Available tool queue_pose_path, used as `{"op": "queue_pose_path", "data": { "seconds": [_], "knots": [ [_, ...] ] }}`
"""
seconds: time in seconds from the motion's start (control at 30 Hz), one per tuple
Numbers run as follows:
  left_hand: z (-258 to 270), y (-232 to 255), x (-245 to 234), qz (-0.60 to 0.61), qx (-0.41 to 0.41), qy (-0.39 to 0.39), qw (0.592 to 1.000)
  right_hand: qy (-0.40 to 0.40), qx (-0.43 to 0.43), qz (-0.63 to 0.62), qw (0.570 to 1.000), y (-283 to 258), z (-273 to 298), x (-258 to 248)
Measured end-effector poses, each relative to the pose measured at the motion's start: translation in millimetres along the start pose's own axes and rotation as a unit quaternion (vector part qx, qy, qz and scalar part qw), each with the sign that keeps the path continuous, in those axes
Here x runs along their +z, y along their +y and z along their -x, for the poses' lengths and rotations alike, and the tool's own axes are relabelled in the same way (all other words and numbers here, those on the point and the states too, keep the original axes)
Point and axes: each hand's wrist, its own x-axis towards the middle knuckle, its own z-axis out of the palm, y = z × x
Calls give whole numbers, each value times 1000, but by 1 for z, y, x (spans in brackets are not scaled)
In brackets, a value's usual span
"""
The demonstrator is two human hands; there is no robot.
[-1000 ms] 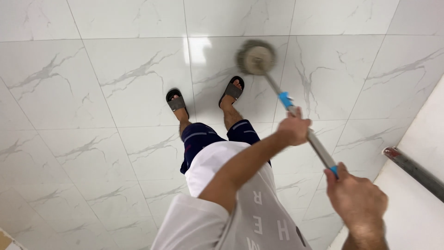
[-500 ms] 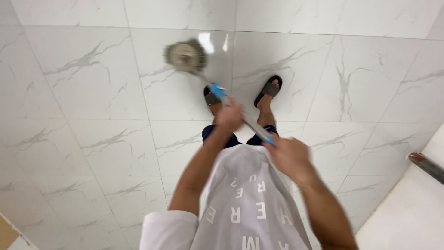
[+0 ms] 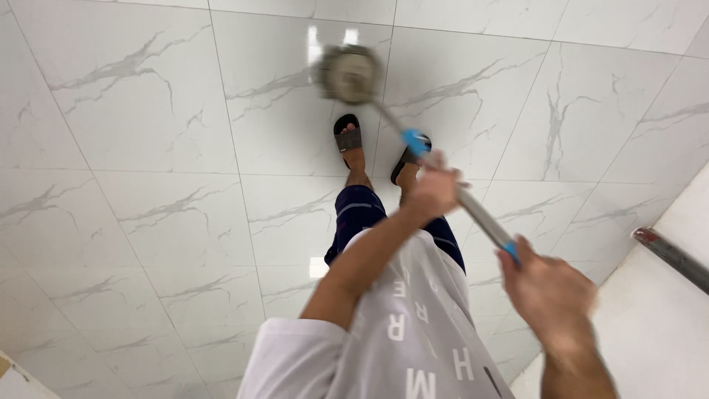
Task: Mopping a tiled floor using a spin mop.
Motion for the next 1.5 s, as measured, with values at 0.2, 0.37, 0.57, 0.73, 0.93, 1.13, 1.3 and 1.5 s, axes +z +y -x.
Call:
{"op": "queue_pose_path", "data": {
  "seconds": [0.2, 0.37, 0.57, 0.73, 0.93, 1.13, 1.3, 1.5],
  "knots": [
    [10, 85, -17, 3, 129, -65, 989, 19, 47, 38, 998, 41, 27, 23],
    [36, -21, -10, 22, 50, 6, 998, -7, -82, -56, 995, -5, -4, 39],
    [55, -205, -15, -71, -146, 107, 981, -100, -145, -216, 960, -128, -89, 72],
    [48, -203, -12, -167, -302, 67, 936, -121, -149, -269, 944, -142, -122, 150],
    [-33, -83, 153, -109, -280, 21, 954, -97, -118, -304, 940, 65, -76, 217],
    [-76, 269, 260, 5, -73, -106, 992, -35, 77, -146, 986, 327, 52, 216],
    [-100, 375, 292, -32, 109, -52, 992, -56, 141, -2, 988, 380, 68, 221],
    [-66, 327, 268, -117, 59, -94, 987, -4, 22, -80, 997, 370, 72, 225]
  ]
}}
